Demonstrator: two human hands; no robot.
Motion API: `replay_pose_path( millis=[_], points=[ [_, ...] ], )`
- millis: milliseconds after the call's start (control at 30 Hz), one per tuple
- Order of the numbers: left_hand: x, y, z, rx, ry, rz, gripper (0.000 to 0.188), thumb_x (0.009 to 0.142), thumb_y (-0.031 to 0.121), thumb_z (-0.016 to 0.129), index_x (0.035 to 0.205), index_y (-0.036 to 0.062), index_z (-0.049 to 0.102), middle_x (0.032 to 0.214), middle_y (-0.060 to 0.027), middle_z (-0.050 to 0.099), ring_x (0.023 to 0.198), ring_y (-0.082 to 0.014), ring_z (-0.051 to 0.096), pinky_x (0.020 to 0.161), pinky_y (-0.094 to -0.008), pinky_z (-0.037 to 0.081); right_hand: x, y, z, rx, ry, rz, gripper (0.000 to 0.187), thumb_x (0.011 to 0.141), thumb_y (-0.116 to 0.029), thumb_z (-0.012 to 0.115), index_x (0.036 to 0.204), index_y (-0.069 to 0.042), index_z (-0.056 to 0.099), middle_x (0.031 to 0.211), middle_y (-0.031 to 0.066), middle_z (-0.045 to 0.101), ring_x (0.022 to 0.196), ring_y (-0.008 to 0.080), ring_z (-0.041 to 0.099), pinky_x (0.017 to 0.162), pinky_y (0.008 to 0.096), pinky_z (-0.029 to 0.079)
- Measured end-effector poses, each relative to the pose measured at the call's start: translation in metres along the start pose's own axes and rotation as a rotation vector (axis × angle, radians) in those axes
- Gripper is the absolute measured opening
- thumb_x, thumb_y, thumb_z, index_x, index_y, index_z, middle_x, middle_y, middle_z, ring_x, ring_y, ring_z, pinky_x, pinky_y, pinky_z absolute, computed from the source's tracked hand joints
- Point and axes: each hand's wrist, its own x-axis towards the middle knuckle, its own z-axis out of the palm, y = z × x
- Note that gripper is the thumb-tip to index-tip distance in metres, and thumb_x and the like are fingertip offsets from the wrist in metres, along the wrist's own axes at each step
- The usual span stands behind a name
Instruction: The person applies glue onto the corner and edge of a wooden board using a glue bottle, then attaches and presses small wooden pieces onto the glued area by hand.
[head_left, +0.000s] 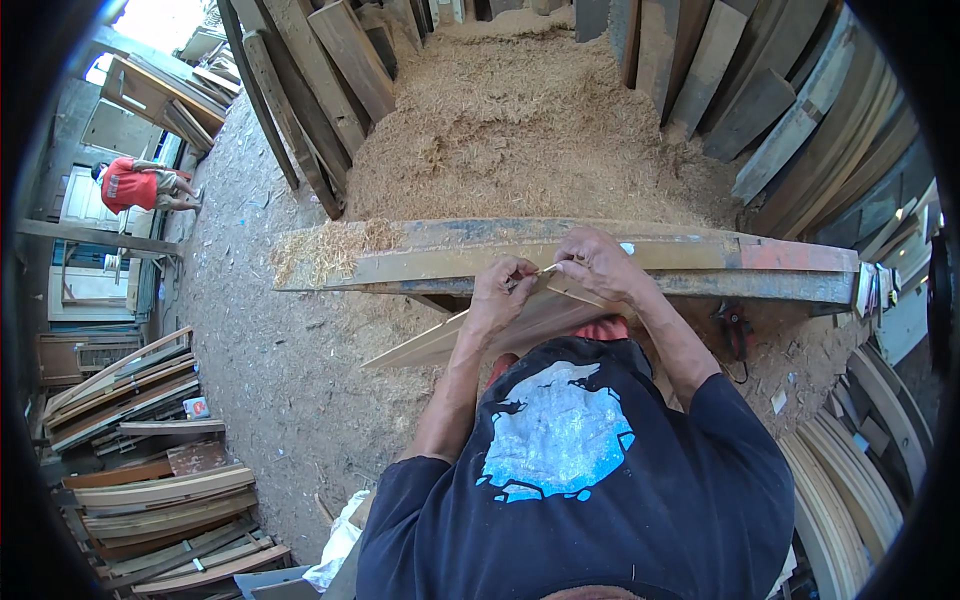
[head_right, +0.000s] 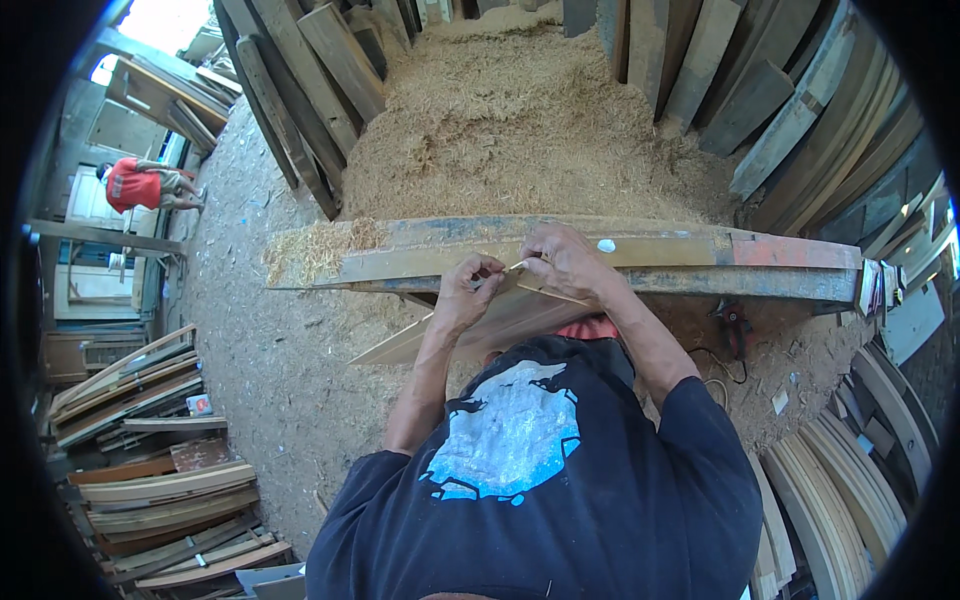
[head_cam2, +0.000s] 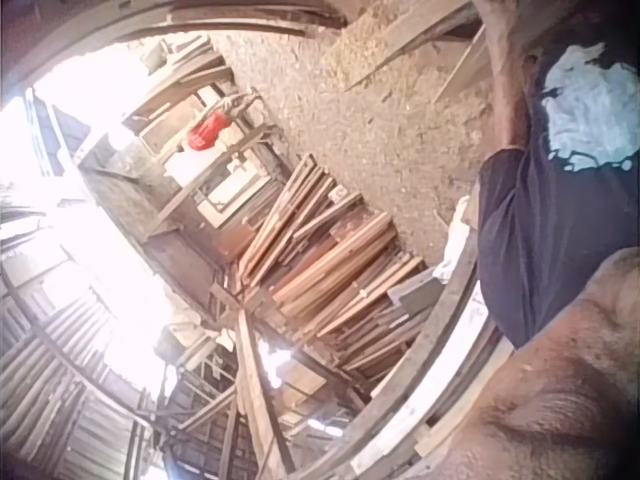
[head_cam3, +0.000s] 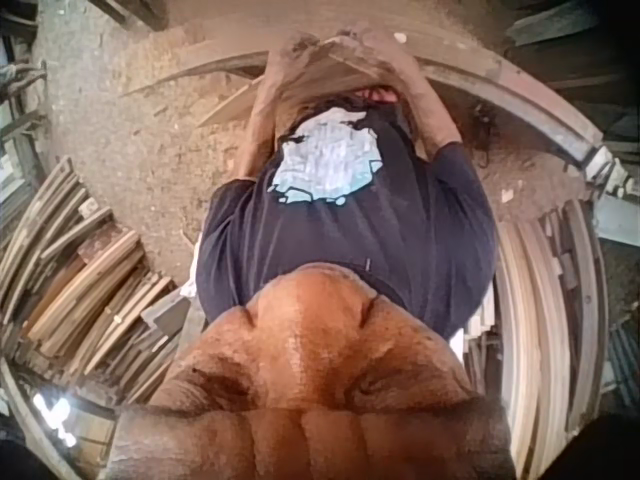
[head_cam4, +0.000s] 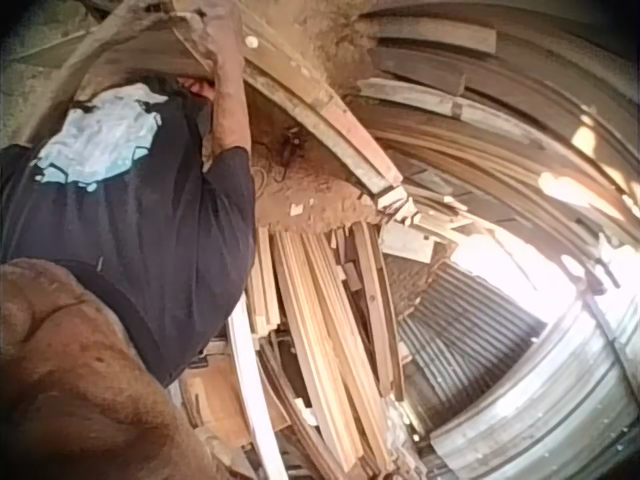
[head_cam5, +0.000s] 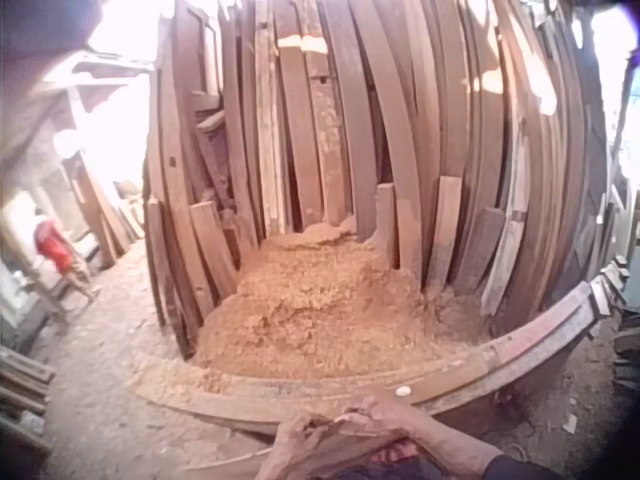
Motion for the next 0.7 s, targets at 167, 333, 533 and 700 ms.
replay_pose_path(
  millis=[167,333,533,700],
  points=[
    [-0.002,-0.001,0.005,-0.056,0.016,-0.012,0.017,0.087,0.005,0.074,0.103,0.0036,0.07,0.088,-0.0061,0.071,0.076,-0.0141,0.064,0.072,-0.0295,0.052,0.001,0.003,0.001,-0.016,-0.012,0.003,0.014,0.087,-0.015,0.072,0.091,-0.002,0.07,0.088,0.0129,0.067,0.089,0.0322,0.063,0.08,0.0423,0.05],
    [-0.003,0.0,0.006,-0.069,0.042,-0.049,0.016,0.087,0.005,0.074,0.103,0.0028,0.07,0.086,-0.0056,0.071,0.073,-0.012,0.061,0.069,-0.0283,0.052,0.002,0.0,0.003,-0.006,0.004,-0.005,0.014,0.087,-0.015,0.071,0.09,-0.002,0.07,0.088,0.0131,0.066,0.089,0.0329,0.063,0.08,0.043,0.05],
    [-0.004,0.0,0.006,-0.06,0.049,-0.023,0.015,0.086,0.003,0.074,0.101,0.0035,0.07,0.086,-0.0071,0.071,0.073,-0.014,0.064,0.069,-0.0291,0.053,0.008,-0.005,-0.002,-0.091,-0.048,-0.048,0.013,0.087,-0.014,0.069,0.088,-0.001,0.068,0.085,0.0137,0.064,0.087,0.0349,0.062,0.079,0.0455,0.049],
    [-0.003,-0.004,0.006,-0.05,0.038,0.037,0.014,0.086,0.0,0.072,0.099,0.0045,0.07,0.087,-0.01,0.071,0.076,-0.0198,0.068,0.069,-0.0316,0.054,0.01,-0.005,-0.003,-0.092,-0.092,-0.058,0.011,0.083,-0.013,0.068,0.085,-0.002,0.066,0.084,0.0145,0.063,0.088,0.0354,0.062,0.08,0.0465,0.049]
  ],
)
